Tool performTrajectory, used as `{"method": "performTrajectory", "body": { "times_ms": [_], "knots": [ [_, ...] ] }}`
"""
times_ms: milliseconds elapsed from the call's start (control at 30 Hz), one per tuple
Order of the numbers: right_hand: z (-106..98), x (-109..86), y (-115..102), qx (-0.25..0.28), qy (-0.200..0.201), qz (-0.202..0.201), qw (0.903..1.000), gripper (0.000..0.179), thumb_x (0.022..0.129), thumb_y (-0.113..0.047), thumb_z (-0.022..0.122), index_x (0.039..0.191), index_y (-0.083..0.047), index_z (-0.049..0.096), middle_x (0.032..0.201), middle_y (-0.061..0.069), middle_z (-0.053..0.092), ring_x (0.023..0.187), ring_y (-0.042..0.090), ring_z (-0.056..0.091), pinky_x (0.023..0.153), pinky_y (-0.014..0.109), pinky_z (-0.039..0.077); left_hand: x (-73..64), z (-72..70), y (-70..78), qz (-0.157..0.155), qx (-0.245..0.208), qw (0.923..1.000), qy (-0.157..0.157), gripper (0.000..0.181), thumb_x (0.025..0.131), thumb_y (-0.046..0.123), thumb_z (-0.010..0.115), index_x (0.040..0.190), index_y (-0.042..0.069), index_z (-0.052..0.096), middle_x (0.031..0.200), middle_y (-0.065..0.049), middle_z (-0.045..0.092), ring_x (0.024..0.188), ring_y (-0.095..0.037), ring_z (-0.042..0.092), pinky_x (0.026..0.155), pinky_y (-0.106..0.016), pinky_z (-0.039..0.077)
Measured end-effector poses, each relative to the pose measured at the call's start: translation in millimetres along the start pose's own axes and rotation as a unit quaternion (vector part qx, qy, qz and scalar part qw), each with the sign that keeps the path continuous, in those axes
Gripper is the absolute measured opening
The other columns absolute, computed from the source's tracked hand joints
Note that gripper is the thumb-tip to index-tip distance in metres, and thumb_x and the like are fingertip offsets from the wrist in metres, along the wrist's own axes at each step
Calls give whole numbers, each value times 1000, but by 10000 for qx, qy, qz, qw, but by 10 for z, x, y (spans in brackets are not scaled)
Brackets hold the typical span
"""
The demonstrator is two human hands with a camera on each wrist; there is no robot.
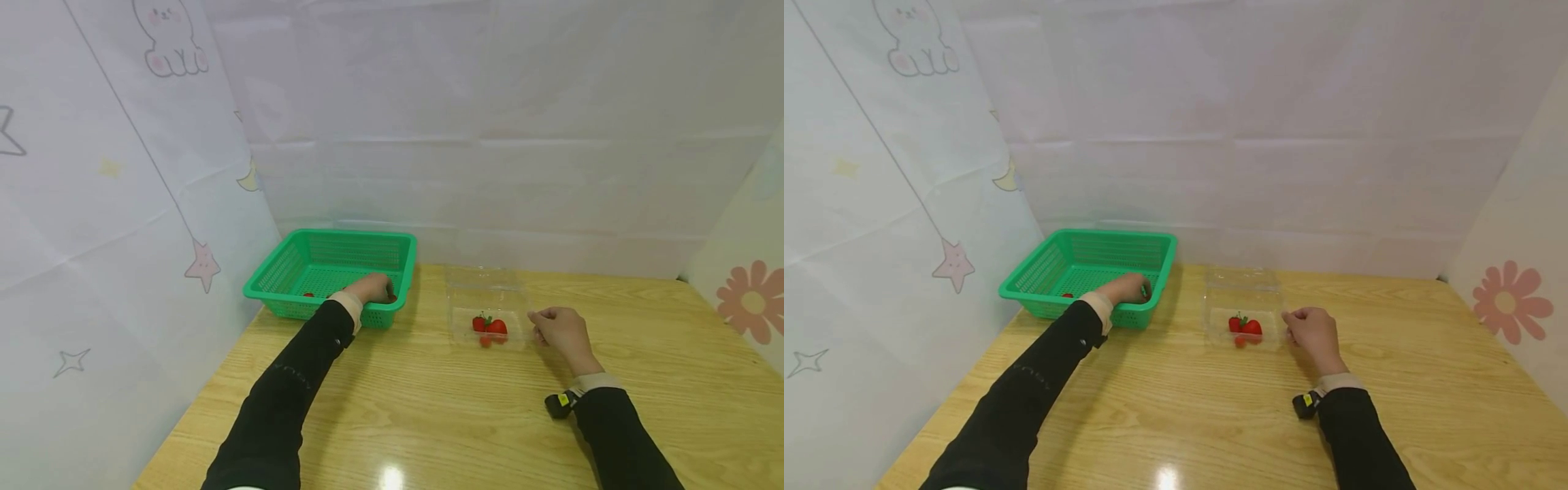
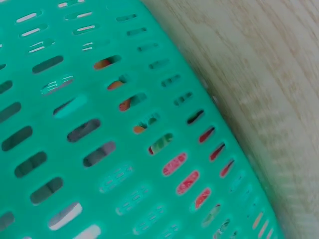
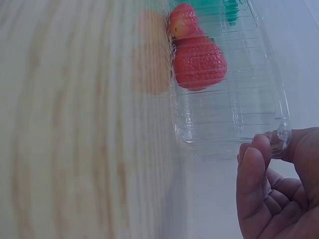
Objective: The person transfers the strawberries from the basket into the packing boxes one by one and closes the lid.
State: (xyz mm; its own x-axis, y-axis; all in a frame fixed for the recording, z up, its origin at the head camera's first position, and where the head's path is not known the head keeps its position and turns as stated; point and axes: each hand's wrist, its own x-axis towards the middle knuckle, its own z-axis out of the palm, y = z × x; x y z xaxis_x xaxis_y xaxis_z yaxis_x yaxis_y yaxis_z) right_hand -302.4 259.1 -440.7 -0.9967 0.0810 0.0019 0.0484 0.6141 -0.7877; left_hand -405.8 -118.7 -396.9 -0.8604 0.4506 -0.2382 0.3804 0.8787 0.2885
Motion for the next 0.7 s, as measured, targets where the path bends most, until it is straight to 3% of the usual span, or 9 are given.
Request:
{"method": "performTrajectory", "body": {
  "times_ms": [133,367,700],
  "knots": [
    [-1,-2,2,44,-6,5,10000,45,101,-31,54,110,12,63,76,13,67,67,24,65,60,35,54,-23,-33,48,-201,156,9997,-52,30,99,26,60,119,5,67,128,-11,59,120,-29,53,94,-38,48],
    [-1,-2,14,88,13,-40,10000,47,101,-33,54,112,12,63,77,14,67,67,25,66,60,35,55,22,-72,122,-305,554,9975,-304,36,99,25,59,129,4,61,131,-12,58,121,-29,53,95,-38,48],
    [7,22,38,73,42,-110,9999,42,101,-29,54,108,11,64,72,12,67,65,25,65,59,34,54,111,-18,111,-405,648,9966,-317,24,100,20,57,115,5,68,115,-9,65,101,-24,59,83,-34,47]
  ]
}}
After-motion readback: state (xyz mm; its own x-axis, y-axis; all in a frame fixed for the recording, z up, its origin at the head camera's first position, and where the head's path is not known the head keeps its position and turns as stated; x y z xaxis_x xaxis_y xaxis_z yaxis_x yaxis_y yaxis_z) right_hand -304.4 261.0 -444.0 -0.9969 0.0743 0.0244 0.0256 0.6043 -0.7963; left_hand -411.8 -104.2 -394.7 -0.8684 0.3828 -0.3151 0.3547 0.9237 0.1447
